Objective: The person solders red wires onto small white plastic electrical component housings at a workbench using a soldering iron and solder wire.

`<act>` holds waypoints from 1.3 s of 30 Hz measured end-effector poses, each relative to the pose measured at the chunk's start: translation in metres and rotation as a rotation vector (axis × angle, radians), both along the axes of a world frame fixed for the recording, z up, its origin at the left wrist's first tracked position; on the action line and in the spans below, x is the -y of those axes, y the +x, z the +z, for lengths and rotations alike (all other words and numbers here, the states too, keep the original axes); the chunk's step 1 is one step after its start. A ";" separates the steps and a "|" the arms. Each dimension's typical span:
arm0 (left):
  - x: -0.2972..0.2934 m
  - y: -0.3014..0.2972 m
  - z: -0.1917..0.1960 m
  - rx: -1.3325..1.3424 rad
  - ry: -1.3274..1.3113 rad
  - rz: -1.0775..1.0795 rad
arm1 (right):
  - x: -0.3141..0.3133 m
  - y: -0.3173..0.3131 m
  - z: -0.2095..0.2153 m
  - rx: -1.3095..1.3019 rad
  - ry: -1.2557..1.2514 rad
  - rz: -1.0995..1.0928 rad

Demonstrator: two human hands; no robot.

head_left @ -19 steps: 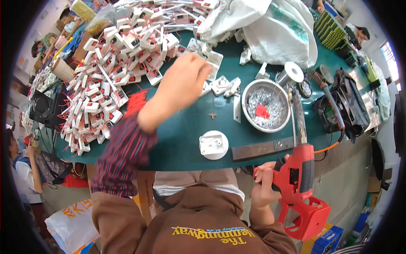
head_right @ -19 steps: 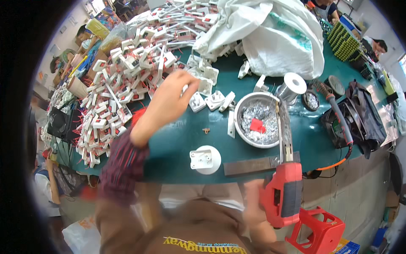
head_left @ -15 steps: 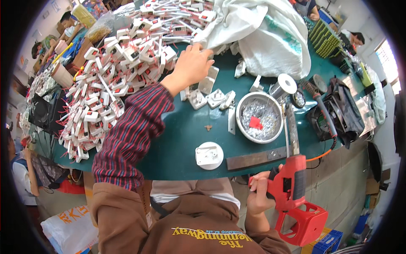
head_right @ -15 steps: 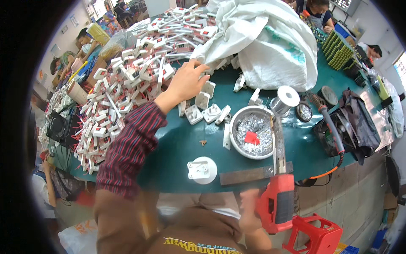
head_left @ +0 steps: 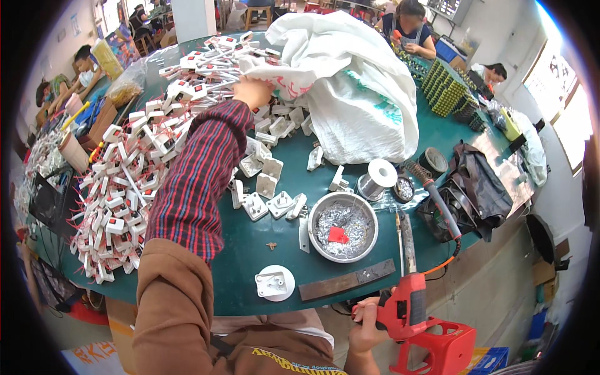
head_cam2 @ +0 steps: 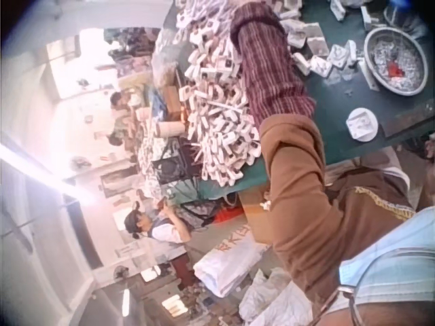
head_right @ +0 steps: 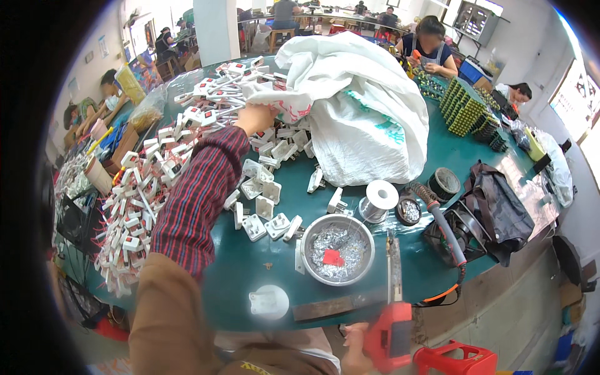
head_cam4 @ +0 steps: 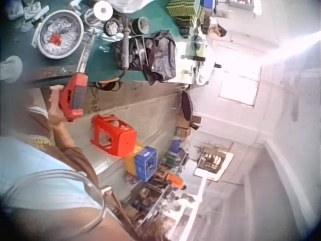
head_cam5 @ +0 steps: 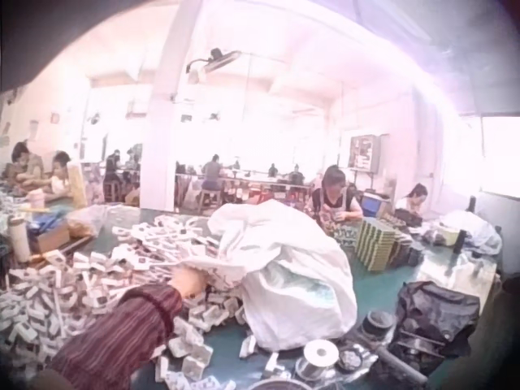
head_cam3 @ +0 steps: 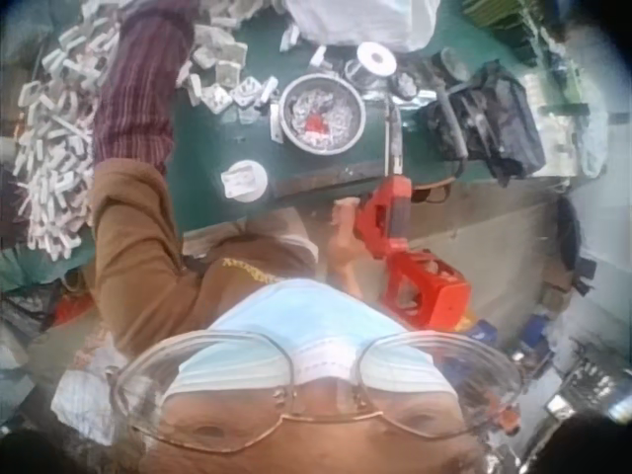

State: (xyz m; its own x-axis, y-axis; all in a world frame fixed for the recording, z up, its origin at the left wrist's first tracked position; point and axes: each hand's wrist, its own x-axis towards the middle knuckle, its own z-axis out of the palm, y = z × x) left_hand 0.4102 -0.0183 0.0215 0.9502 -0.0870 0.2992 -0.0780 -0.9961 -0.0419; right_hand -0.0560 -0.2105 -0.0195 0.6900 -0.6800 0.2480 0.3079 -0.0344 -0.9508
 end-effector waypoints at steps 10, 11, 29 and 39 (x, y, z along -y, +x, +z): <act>0.101 -0.102 0.026 0.286 -0.069 -0.875 | 0.005 0.013 0.002 0.084 0.015 0.046; 0.109 -0.094 0.024 0.468 -0.042 -0.907 | 0.003 0.014 0.002 0.087 0.032 0.050; 0.000 -0.015 0.116 0.577 -0.493 -0.555 | 0.010 -0.032 0.003 0.148 -0.053 -0.040; 0.035 -0.001 0.147 0.092 -0.240 -0.463 | 0.026 -0.024 0.002 0.092 -0.198 0.054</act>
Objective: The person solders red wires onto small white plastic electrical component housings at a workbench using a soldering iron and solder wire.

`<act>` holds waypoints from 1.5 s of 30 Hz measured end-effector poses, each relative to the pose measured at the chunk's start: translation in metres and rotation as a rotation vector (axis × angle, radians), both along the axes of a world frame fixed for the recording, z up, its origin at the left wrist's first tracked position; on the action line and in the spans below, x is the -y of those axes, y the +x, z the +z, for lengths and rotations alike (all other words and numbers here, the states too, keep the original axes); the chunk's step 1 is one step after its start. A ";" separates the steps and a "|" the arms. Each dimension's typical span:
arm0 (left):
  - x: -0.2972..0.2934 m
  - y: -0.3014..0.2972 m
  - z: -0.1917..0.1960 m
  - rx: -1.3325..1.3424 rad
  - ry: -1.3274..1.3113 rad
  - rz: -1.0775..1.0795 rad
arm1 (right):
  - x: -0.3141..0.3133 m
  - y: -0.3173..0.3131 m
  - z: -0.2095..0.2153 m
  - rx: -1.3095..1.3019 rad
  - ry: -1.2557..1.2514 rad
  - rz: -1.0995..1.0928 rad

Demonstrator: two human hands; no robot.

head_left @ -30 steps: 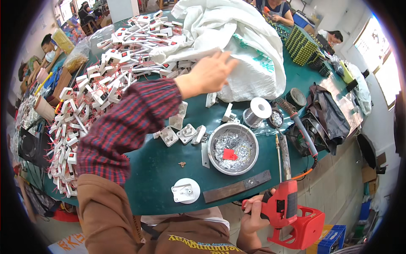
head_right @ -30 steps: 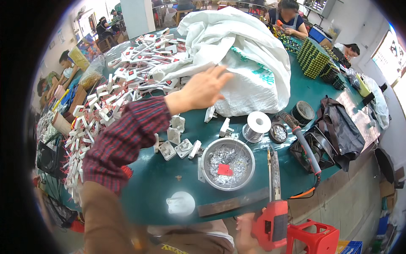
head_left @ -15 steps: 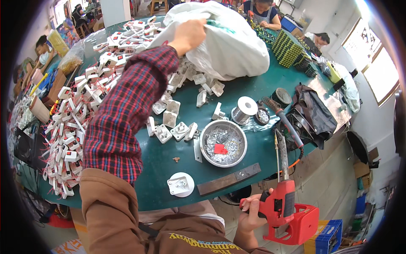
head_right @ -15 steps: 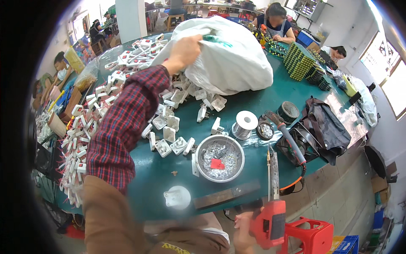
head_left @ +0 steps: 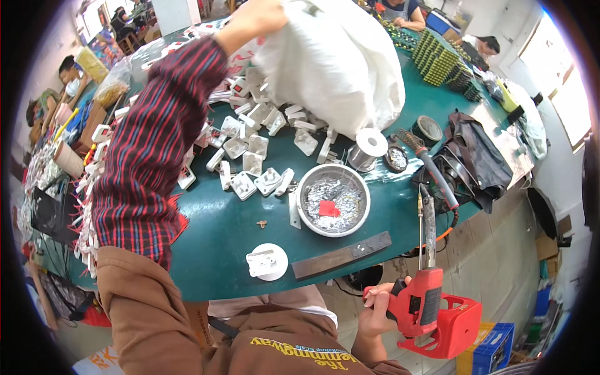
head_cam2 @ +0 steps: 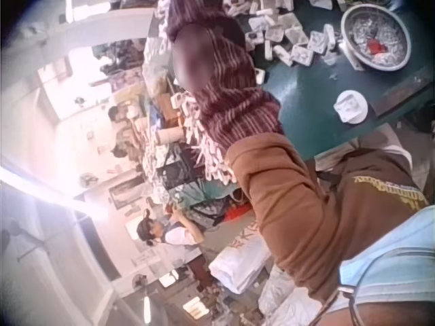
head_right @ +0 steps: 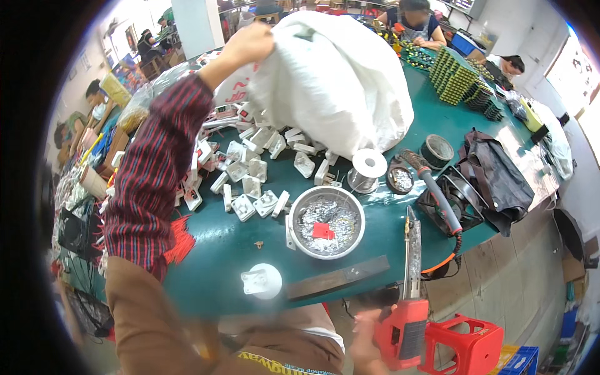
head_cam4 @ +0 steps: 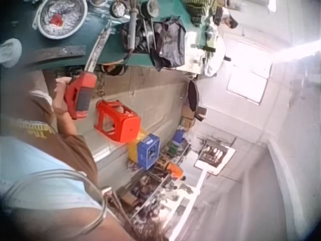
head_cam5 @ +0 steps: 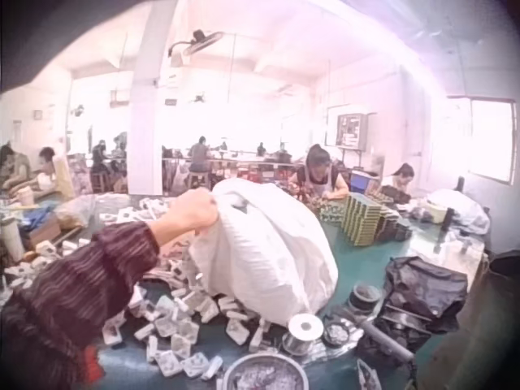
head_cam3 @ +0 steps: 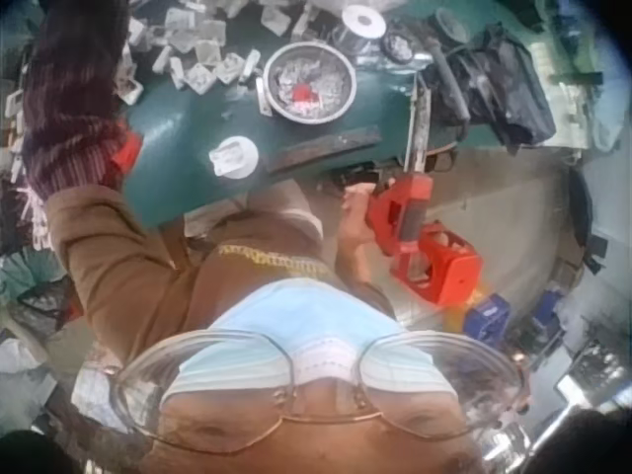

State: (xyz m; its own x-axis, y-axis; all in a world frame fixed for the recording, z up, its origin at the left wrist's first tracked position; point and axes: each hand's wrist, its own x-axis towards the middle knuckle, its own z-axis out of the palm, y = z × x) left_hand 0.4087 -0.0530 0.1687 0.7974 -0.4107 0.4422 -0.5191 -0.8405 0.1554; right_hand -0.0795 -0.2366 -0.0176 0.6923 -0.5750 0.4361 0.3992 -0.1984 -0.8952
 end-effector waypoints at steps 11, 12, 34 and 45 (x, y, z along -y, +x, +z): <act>0.103 -0.102 -0.065 0.506 -0.172 -0.430 | -0.003 -0.006 -0.015 0.016 0.111 -0.027; 0.093 -0.118 -0.059 0.540 0.106 -0.338 | -0.001 -0.008 -0.019 -0.009 0.078 -0.002; 0.070 -0.021 -0.035 0.211 -0.216 0.042 | -0.014 -0.007 -0.007 0.014 0.156 -0.083; 0.041 -0.123 -0.057 -0.164 0.312 0.040 | -0.011 -0.011 -0.012 0.005 0.146 -0.033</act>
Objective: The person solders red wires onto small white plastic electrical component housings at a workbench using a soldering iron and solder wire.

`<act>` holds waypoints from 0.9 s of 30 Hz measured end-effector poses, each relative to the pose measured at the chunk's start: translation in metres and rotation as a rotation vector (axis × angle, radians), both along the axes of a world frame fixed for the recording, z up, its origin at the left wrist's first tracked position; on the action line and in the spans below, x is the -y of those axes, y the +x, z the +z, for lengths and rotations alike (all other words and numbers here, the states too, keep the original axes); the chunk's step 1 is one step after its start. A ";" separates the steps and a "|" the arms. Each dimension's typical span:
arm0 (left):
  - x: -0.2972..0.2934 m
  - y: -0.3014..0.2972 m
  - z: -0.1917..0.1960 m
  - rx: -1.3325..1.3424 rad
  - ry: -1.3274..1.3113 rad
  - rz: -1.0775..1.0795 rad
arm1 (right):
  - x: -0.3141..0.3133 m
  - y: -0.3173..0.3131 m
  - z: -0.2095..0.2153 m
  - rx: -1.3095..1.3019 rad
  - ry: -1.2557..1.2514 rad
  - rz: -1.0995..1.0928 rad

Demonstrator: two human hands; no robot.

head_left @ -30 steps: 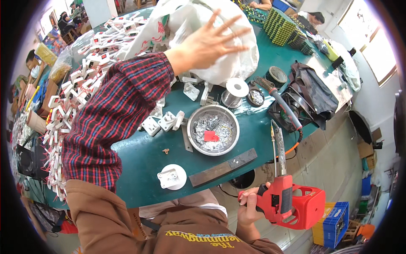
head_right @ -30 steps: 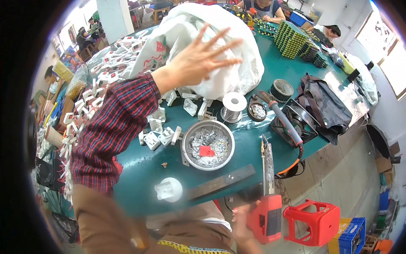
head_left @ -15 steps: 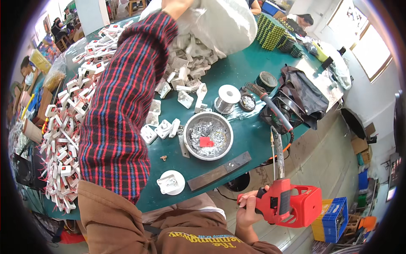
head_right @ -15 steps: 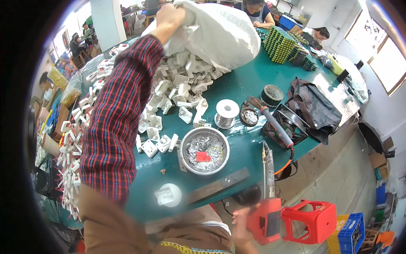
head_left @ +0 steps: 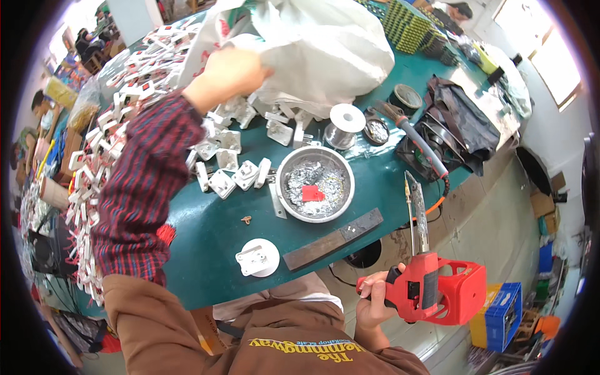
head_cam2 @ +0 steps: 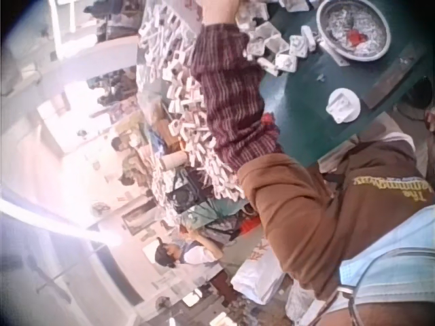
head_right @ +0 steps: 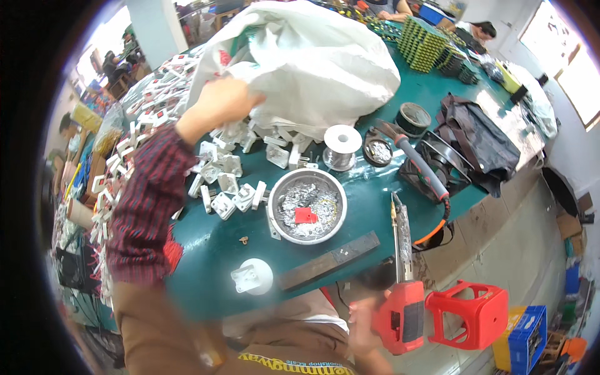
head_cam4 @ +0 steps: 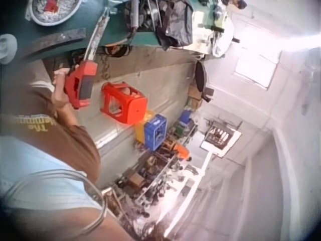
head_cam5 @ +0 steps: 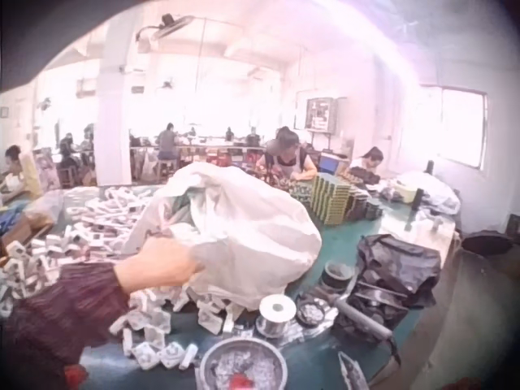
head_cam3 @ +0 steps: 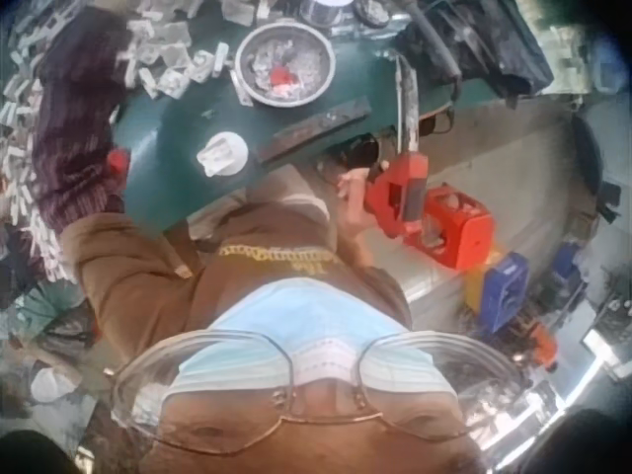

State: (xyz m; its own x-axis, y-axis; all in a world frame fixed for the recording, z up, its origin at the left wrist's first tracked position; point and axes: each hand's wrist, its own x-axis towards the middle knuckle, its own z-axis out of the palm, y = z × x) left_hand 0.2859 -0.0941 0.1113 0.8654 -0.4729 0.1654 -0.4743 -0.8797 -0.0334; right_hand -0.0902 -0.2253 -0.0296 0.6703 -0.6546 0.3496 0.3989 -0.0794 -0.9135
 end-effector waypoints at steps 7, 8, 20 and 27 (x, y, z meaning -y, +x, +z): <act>-0.002 0.031 -0.039 0.270 -0.255 -0.473 | 0.009 -0.009 -0.006 -0.235 -0.168 0.119; 0.012 0.034 -0.044 0.257 -0.296 -0.453 | 0.009 -0.008 -0.006 -0.267 -0.191 0.174; 0.033 0.114 -0.105 0.120 -0.096 -0.379 | 0.002 0.001 0.013 -0.395 -0.326 0.342; 0.039 0.066 -0.104 0.128 -0.071 -0.423 | -0.020 0.002 -0.006 -0.106 -0.069 0.113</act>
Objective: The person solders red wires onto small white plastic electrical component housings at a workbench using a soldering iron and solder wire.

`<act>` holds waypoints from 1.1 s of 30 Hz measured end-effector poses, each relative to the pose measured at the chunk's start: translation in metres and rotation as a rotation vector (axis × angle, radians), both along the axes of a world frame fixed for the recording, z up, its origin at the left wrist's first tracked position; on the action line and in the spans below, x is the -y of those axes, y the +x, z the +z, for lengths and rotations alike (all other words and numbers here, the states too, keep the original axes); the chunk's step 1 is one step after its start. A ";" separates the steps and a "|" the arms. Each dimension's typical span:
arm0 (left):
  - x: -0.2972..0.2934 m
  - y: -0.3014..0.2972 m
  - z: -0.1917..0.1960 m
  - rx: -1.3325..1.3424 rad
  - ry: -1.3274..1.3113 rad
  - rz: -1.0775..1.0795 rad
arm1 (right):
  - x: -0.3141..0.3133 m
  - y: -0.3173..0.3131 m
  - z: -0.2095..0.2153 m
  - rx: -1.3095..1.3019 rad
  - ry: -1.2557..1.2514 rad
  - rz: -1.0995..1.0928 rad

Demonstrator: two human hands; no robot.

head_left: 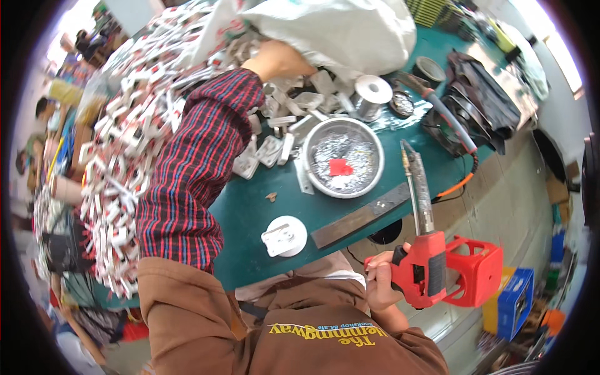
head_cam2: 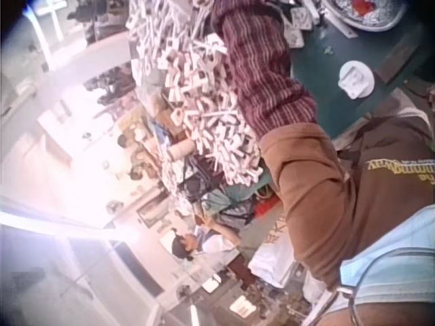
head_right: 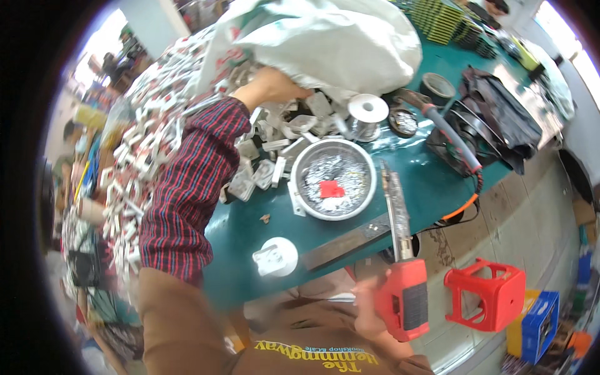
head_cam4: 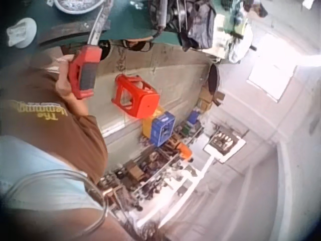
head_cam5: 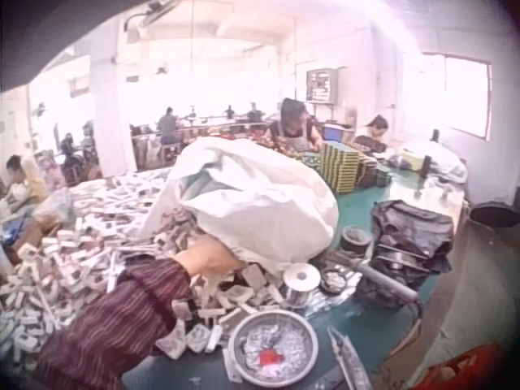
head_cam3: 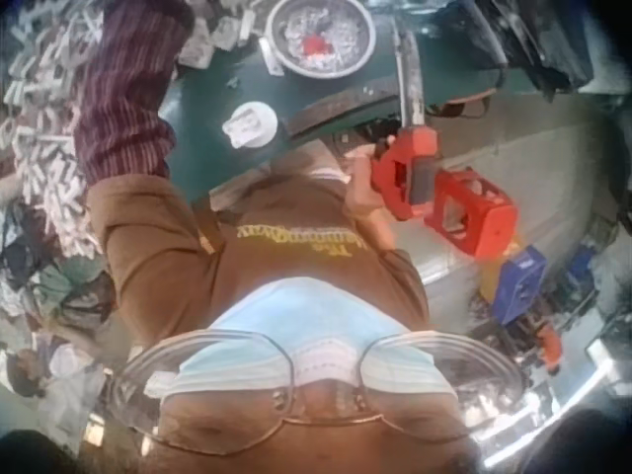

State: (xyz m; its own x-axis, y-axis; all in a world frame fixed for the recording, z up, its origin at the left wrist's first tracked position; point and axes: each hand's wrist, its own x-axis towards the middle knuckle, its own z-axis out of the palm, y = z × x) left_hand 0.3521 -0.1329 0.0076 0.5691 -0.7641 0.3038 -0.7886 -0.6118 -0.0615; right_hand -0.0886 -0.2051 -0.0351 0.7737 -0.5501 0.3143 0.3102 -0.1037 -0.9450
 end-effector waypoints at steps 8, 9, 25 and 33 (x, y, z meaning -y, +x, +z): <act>-0.060 -0.100 0.029 -0.079 0.147 0.049 | 0.007 0.005 0.010 0.053 -0.319 0.111; -0.064 -0.111 0.031 -0.087 0.146 0.055 | 0.006 0.006 0.014 0.065 -0.513 0.144; -0.168 -0.339 0.007 -0.420 -0.448 0.188 | -0.049 0.041 0.017 0.102 0.033 0.322; -0.147 -0.355 -0.041 -0.354 -0.788 0.194 | -0.082 0.049 0.013 -0.088 0.269 0.378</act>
